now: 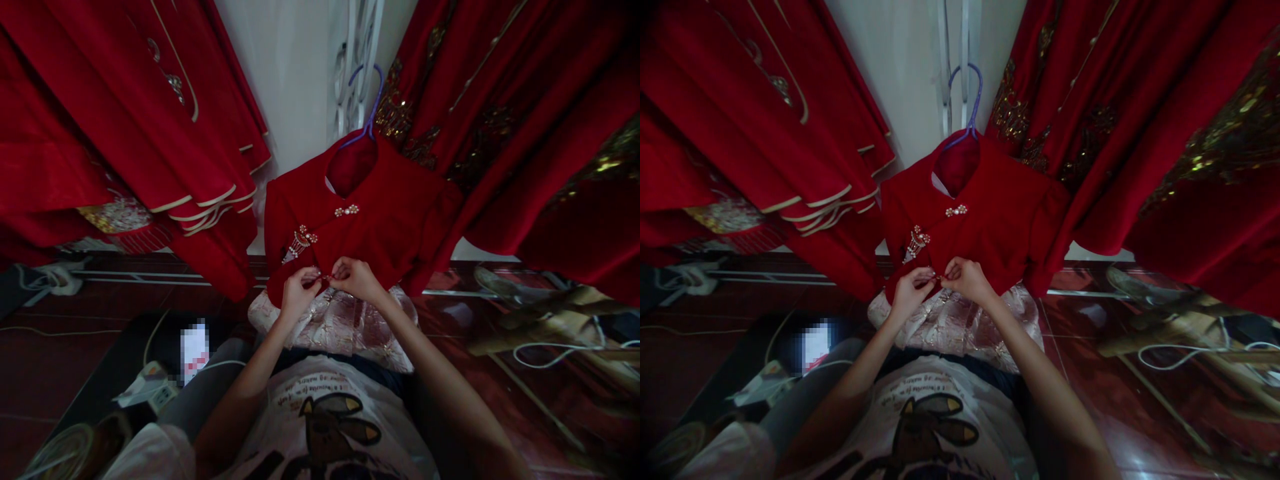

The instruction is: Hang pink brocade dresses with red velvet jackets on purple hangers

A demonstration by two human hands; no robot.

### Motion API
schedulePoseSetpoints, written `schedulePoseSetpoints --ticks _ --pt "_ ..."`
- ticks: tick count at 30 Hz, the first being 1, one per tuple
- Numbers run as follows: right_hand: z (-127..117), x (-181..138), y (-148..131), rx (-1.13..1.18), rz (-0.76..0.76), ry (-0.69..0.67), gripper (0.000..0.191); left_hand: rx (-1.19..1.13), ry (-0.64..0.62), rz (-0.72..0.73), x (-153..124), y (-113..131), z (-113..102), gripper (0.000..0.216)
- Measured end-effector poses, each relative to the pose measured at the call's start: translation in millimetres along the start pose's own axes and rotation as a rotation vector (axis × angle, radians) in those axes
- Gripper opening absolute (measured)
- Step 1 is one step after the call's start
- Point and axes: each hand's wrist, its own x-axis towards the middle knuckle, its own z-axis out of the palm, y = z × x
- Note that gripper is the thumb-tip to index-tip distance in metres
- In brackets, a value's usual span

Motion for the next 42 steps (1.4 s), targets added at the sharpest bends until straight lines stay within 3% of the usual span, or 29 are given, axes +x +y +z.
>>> schedulePoseSetpoints --ticks 8,15,30,42 --pt "17 1 7 0.05 -0.046 0.112 0.023 -0.092 0.011 0.003 1 0 -3 0.017" --pt "11 1 4 0.038 -0.041 0.062 0.028 -0.101 0.016 -0.013 0 -2 0 0.021" --pt "19 -2 4 -0.003 -0.071 0.125 0.016 0.03 0.01 0.006 3 -4 -1 0.019" --pt "29 -10 7 -0.252 -0.22 0.173 0.015 0.033 -0.028 -0.015 21 -9 -2 0.014"
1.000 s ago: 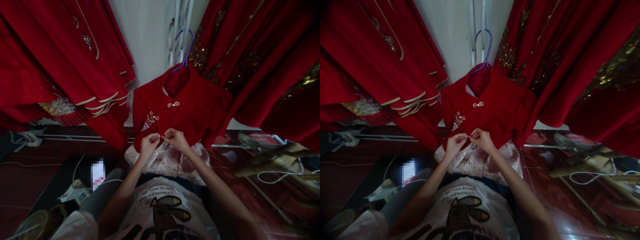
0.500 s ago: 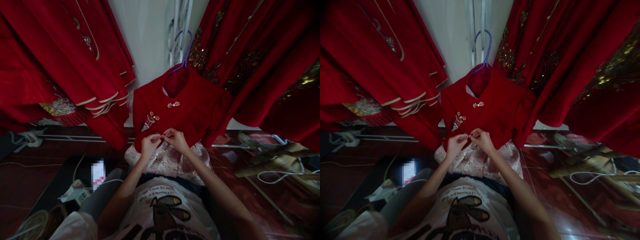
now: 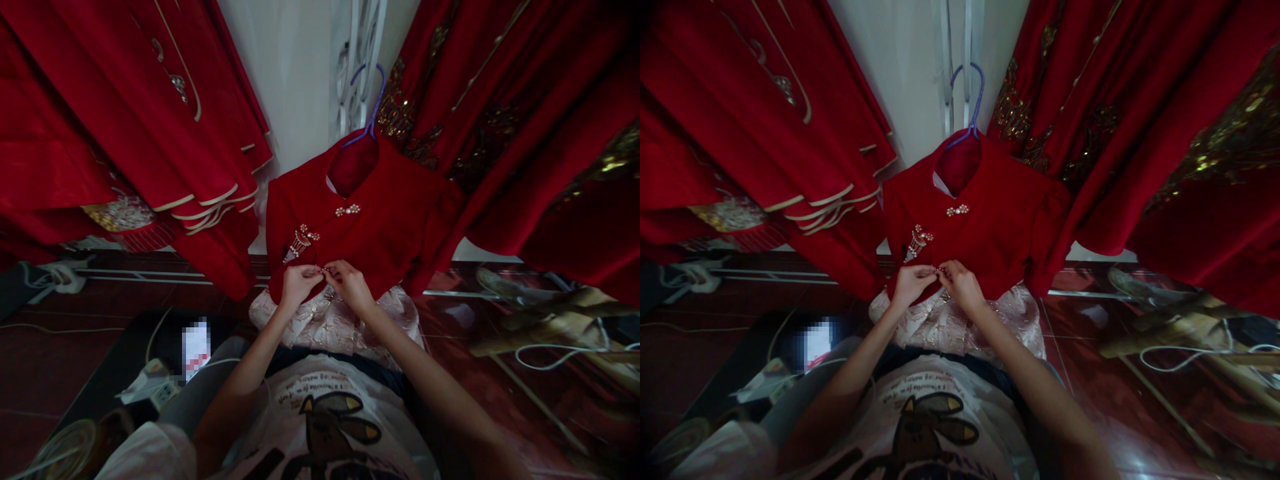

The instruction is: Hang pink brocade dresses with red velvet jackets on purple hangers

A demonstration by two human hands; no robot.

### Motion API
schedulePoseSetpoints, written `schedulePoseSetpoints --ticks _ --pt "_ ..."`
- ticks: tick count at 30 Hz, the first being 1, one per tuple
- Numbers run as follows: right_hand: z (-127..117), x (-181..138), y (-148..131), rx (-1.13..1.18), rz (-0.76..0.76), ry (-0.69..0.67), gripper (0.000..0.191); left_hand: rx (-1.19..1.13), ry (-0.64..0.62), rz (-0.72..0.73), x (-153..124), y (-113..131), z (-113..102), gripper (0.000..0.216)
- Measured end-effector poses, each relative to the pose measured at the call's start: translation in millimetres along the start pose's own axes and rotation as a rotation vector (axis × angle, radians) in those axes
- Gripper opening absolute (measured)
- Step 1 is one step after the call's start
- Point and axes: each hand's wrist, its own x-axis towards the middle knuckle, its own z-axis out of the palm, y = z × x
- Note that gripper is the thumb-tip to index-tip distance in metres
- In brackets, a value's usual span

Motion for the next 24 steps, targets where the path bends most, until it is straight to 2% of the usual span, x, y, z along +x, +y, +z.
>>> schedulePoseSetpoints --ticks 6,11,15,19,24 --pt "10 -6 -4 -0.094 -0.002 0.055 0.017 0.0 -0.002 0.011 4 -2 0 0.013" --pt "10 -4 -1 -0.038 0.034 0.073 0.019 -0.025 -0.07 0.037 4 -5 -2 0.019" --pt "4 0 3 0.05 0.029 0.038 0.02 -0.013 -0.059 0.048 3 -6 -1 0.019" --pt "-1 3 3 0.05 0.031 0.009 0.02 0.02 -0.05 0.078 3 -6 -1 0.018" --pt "2 2 3 0.038 0.05 0.037 0.02 0.068 -0.102 0.116 5 -6 -6 0.014"
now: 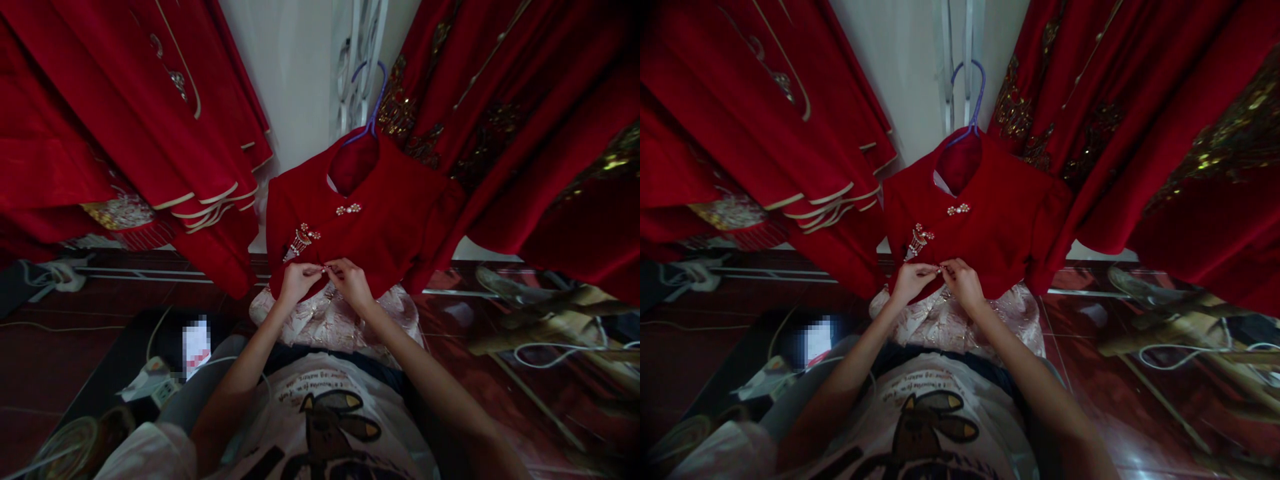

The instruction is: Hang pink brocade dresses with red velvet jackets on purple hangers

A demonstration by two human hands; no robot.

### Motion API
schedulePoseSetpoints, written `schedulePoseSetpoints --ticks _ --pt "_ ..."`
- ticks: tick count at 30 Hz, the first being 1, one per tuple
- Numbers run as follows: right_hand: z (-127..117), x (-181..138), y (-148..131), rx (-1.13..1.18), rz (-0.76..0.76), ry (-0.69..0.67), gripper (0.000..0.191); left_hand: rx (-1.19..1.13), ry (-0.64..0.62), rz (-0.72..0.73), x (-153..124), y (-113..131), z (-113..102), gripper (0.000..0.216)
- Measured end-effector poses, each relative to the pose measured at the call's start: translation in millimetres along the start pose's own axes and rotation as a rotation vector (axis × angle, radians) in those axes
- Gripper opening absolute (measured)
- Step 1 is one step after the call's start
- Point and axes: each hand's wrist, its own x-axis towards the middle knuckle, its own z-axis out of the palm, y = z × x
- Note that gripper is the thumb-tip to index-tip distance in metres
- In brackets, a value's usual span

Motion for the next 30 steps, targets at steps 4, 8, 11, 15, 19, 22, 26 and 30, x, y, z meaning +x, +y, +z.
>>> schedulePoseSetpoints --ticks 4,8,11,15,19,22,26,30 --pt "-7 5 -4 0.0 0.006 -0.051 0.019 -0.009 -0.02 0.015 0 -2 0 0.013" --pt "-34 16 -17 0.019 0.041 -0.098 0.016 0.043 0.079 0.007 -5 7 -8 0.013" --pt "-60 22 -29 0.051 0.094 0.003 0.017 0.085 0.166 0.0 -9 19 -22 0.009" --pt "-80 23 -37 0.092 0.137 0.056 0.021 0.084 0.174 0.027 -10 26 -27 0.009" --pt "-68 19 -31 0.03 0.163 -0.123 0.016 0.158 0.05 0.113 -11 19 -11 0.012" --pt "-48 15 -23 -0.114 0.155 -0.254 0.011 0.277 0.01 0.172 -12 13 -1 0.017" --pt "-27 10 -17 -0.214 0.148 -0.235 0.01 0.423 -0.025 0.256 -10 14 -4 0.013" --pt "-18 9 -13 -0.175 0.127 -0.165 0.009 0.452 -0.045 0.305 -5 17 -9 0.006"
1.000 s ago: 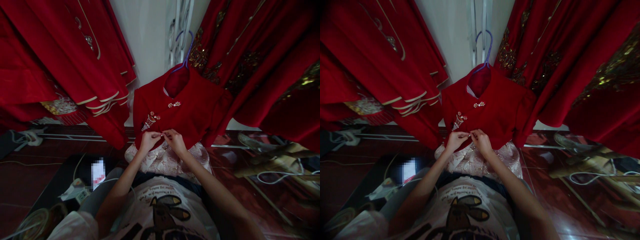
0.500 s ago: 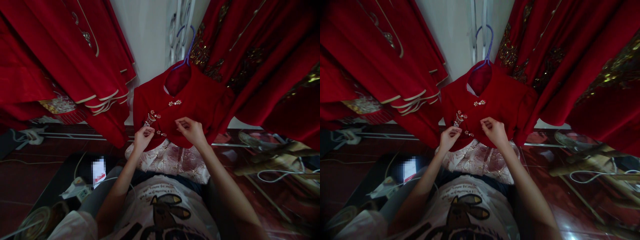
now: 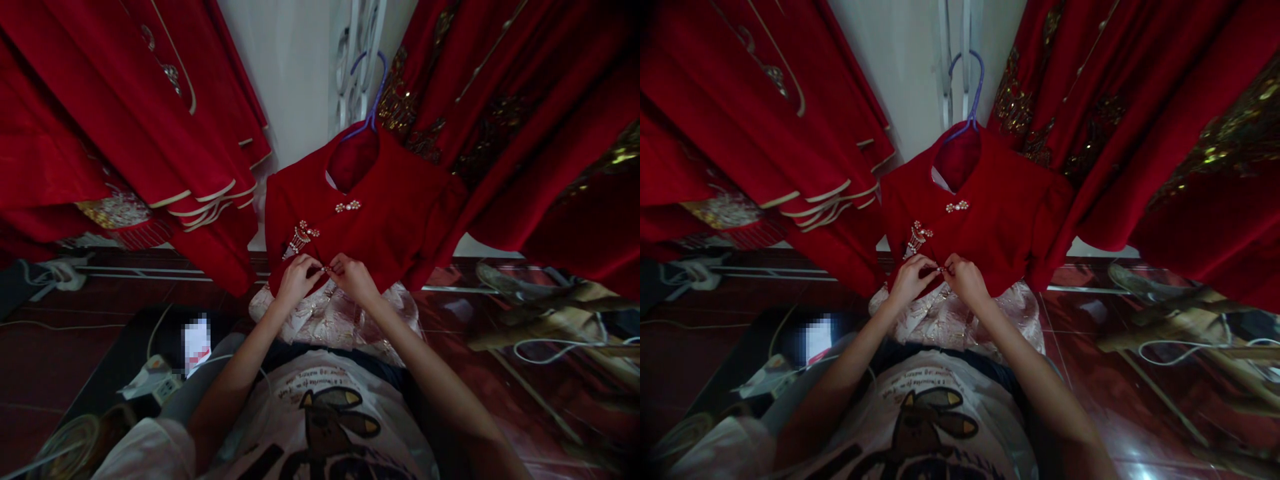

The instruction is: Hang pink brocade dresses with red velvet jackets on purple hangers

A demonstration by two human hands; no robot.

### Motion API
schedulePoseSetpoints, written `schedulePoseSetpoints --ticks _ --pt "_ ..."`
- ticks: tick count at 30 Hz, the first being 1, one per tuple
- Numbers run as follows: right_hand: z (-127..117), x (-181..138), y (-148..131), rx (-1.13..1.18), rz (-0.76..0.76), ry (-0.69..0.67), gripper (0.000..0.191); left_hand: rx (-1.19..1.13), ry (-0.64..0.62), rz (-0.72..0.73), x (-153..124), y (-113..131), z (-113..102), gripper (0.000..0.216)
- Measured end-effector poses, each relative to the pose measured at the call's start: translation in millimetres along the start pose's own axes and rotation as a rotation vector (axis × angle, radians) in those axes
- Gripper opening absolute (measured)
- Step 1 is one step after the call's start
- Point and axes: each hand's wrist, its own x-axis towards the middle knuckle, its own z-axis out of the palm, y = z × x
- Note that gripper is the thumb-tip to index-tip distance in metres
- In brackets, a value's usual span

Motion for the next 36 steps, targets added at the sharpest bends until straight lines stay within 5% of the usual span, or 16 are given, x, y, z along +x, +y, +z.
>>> schedulePoseSetpoints --ticks 13,19,23,32,36 --pt "0 4 10 0.176 0.011 0.01 0.007 -0.319 0.059 -0.194 -1 3 10 0.008" --pt "-31 4 11 0.233 0.005 -0.202 0.011 0.053 0.249 -0.003 35 4 -37 0.024" --pt "-54 0 4 0.221 -0.027 -0.268 0.016 0.354 0.148 0.236 61 0 -65 0.028" --pt "-67 -3 -1 0.188 -0.03 -0.269 0.014 0.393 -0.026 0.518 87 2 -79 0.014" --pt "-69 -3 0 0.179 -0.031 -0.267 0.011 0.392 0.039 0.552 94 10 -74 0.015"
